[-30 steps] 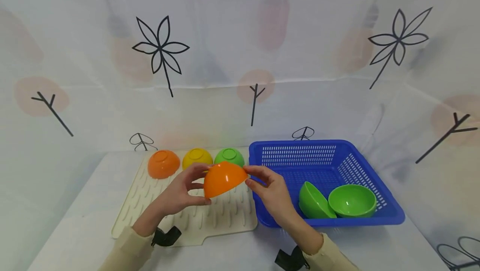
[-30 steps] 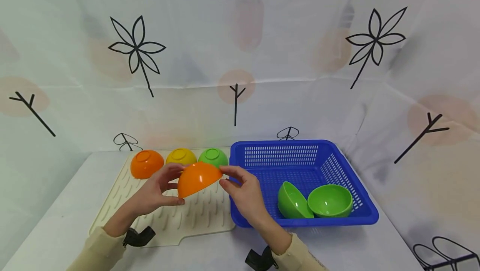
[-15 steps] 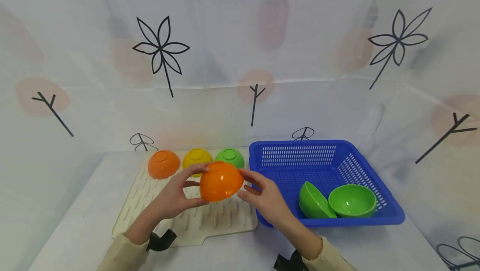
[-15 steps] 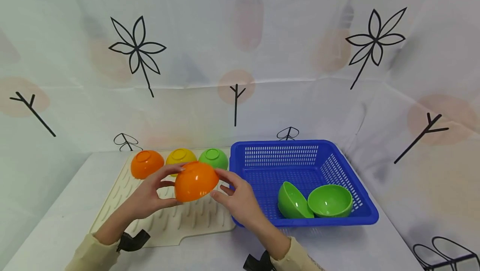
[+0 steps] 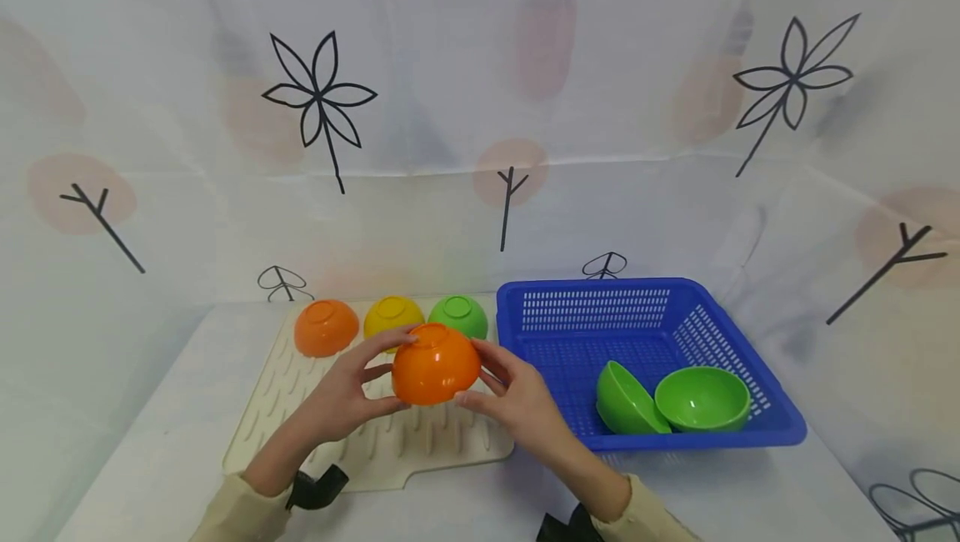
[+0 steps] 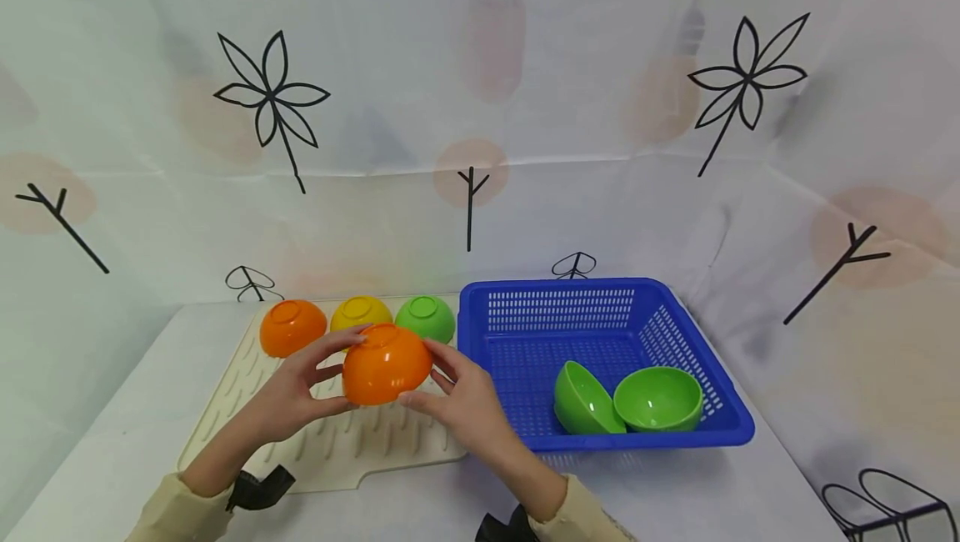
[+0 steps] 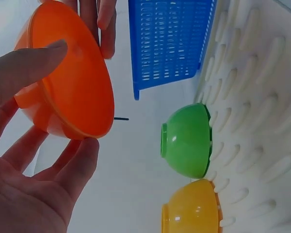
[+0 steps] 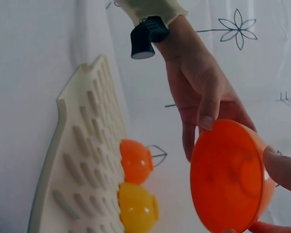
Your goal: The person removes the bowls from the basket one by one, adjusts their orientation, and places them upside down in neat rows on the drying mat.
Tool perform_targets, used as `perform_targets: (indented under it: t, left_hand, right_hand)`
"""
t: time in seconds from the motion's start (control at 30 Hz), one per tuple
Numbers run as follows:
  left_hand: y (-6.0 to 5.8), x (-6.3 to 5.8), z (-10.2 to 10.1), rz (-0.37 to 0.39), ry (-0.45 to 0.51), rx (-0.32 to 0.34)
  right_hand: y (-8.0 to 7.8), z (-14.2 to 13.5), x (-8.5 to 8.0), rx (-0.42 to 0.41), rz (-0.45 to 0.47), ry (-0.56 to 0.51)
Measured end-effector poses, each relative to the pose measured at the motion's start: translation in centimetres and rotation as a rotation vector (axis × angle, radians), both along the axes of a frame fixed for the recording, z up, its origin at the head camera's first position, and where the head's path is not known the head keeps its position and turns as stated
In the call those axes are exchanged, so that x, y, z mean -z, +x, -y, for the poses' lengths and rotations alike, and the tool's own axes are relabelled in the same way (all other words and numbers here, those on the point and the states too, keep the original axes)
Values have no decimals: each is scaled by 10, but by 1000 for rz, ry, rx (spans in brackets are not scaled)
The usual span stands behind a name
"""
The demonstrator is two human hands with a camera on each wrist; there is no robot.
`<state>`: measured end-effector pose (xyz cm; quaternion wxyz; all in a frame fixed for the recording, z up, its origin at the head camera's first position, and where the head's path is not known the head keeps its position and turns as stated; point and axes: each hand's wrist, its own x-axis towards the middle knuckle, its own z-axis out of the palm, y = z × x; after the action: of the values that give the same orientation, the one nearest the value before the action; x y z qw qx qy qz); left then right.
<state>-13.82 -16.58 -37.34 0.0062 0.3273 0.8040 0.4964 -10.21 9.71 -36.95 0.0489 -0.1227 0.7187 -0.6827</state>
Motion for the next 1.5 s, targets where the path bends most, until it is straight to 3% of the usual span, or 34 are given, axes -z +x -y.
perform_targets:
  t: [0.23,0.57,0.9,1.1,1.5]
  left_hand:
    - [0,1,1,15,-10,-2]
    - [4,4,5,50,52,62]
    - [4,7,9,74,49,-47]
    - [5,7,14,100,36,-76]
    - [8,24,34,159,-5,-171]
  right_hand:
    - [0,3,1,13,15,-11]
    - [2,9,2,10,4,-79]
    - [3,25,5,43,14,-93]
    - [1,36,13,36,-15,-67]
    - [-6,58,32,15,24,-38]
